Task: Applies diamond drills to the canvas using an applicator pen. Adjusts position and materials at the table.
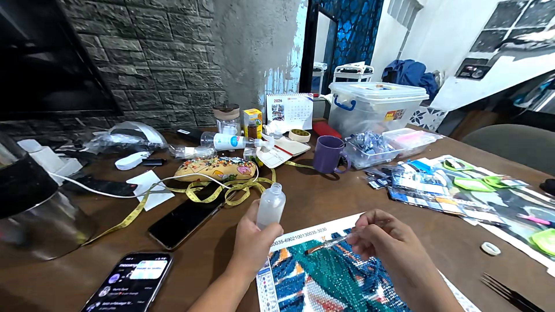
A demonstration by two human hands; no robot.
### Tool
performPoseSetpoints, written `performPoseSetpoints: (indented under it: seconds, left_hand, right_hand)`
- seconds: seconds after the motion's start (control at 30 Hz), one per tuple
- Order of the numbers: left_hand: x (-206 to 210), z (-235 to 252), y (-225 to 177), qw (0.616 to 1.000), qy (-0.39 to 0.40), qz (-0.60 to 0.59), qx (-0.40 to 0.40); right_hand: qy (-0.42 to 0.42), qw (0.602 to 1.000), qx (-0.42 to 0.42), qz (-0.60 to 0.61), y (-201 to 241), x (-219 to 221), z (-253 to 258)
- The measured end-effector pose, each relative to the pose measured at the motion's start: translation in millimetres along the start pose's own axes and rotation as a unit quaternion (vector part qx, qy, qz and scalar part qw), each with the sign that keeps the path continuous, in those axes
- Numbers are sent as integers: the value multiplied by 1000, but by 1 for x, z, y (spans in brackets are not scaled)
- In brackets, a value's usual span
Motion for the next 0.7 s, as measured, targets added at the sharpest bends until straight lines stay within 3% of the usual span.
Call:
performPoseSetpoints:
  seconds: [0.47,0.7]
  left_hand:
    - [0,0,0,1000,-3,-7,-3]
    - [0,1,1,1000,2,1,-1]
  right_hand:
    - [-58,997,-13,-50,4,-21,11]
    - [19,1000,-18,1,5,-5,1]
Point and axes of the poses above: each hand's wrist, its own z-axis towards the middle knuckle, its own x-axis out of the palm, y = z × x, the point moved 7 cm from there along z, towards the middle knuckle, and after that the axes turned 11 degrees about -y, right-handed, at the moved point
